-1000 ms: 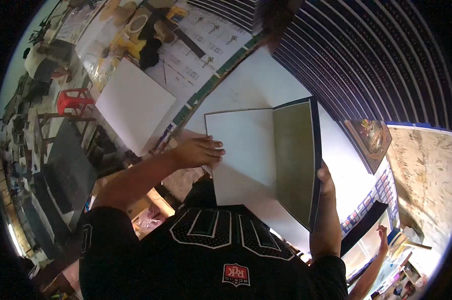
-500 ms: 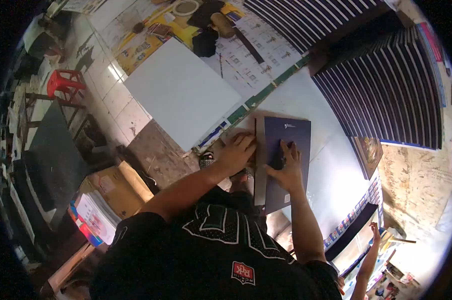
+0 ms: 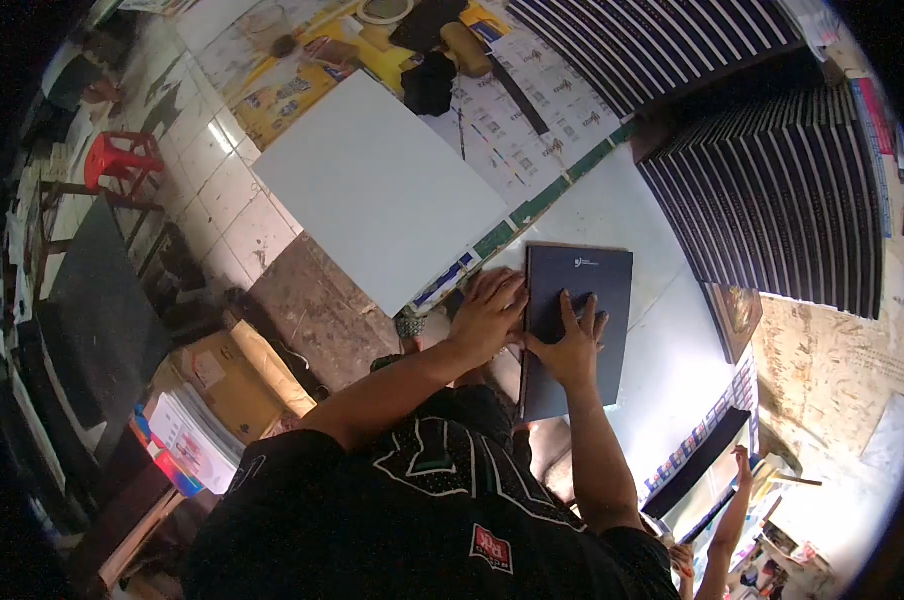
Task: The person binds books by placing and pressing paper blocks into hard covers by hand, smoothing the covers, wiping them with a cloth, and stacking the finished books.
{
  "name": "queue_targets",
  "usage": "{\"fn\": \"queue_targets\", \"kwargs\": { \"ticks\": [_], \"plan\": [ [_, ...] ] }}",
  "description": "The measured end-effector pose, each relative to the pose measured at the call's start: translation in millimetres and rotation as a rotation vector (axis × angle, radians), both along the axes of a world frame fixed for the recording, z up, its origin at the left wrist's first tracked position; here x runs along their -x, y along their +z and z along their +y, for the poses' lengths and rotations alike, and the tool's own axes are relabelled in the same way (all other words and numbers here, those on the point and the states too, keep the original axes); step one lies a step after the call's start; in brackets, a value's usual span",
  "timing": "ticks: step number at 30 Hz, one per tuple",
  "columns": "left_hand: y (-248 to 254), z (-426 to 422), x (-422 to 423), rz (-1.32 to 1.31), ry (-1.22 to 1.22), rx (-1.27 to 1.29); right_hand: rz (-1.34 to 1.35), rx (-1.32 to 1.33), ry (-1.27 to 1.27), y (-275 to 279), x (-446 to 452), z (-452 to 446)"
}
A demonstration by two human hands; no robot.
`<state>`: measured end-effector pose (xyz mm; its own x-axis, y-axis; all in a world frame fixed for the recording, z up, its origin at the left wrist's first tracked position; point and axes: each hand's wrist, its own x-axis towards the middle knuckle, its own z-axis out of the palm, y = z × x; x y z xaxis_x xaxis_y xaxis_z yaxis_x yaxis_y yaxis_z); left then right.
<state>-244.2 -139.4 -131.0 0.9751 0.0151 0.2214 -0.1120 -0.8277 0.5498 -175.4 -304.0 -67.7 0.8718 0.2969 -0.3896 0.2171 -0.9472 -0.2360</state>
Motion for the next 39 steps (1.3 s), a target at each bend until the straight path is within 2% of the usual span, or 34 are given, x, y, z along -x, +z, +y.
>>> {"fn": "queue_targets", "kwargs": {
  "ticks": [8,16,20,22,23,25,27,29,31,32,33,34,36,37,38,39],
  "plan": [
    [3.2,3.7,4.4,0.058,-0.055,0.038,-0.057,0.043,0.018,-16.3,5.5,-2.9],
    [15.1,9.4,3.0,0.228,-0.156,-0.066,-0.075,0.023,-0.011,-8.3,9.4,2.3],
    [16.4,-10.2,30.3,0.168,-0.120,-0.141,-0.104,0.067,0.033,-8.6,9.4,1.9],
    [9.2,-26.3,65.9,0.269,-0.154,0.255,-0.108,0.082,0.026,-8.6,9.2,1.4],
    [10.5,-31.9,65.6,0.269,-0.170,0.246,-0.134,0.090,0.045,-8.7,10.0,1.0],
    [12.7,-52.5,63.5,1.059,-0.223,0.713,-0.162,0.096,0.063,-8.5,13.0,0.3],
    [-0.8,-67.3,63.0,1.018,-0.247,0.674,-0.165,0.094,0.064,-7.8,12.7,0.7],
    [10.3,-68.7,54.9,0.965,-0.286,0.632,-0.179,0.050,0.031,-6.5,9.7,0.7],
    [25.8,-67.2,52.4,0.951,-0.196,0.855,-0.188,0.008,0.009,1.7,23.4,-0.3],
    [16.5,-72.1,54.2,0.927,-0.211,0.843,-0.181,0.032,0.080,7.7,31.4,0.2],
    [-1.7,-81.2,60.5,0.528,-0.267,0.667,-0.171,0.058,0.150,12.7,35.7,0.5],
    [1.3,-84.3,59.4,0.140,-0.313,0.484,-0.189,0.056,0.140,16.4,38.2,-1.0],
    [5.1,-96.6,62.4,0.229,-0.372,0.402,-0.273,-0.017,0.162,23.2,52.2,-11.2],
    [18.6,-99.8,58.2,0.312,-0.423,0.316,-0.504,-0.059,0.208,38.5,50.0,-17.3],
    [42.1,-100.2,49.7,0.302,-0.453,0.306,-0.520,-0.052,0.180,63.2,42.4,-24.3],
    [73.5,-98.9,37.7,0.388,-0.507,0.584,-0.363,-0.069,0.045,94.4,31.6,-32.0]
  ]
}}
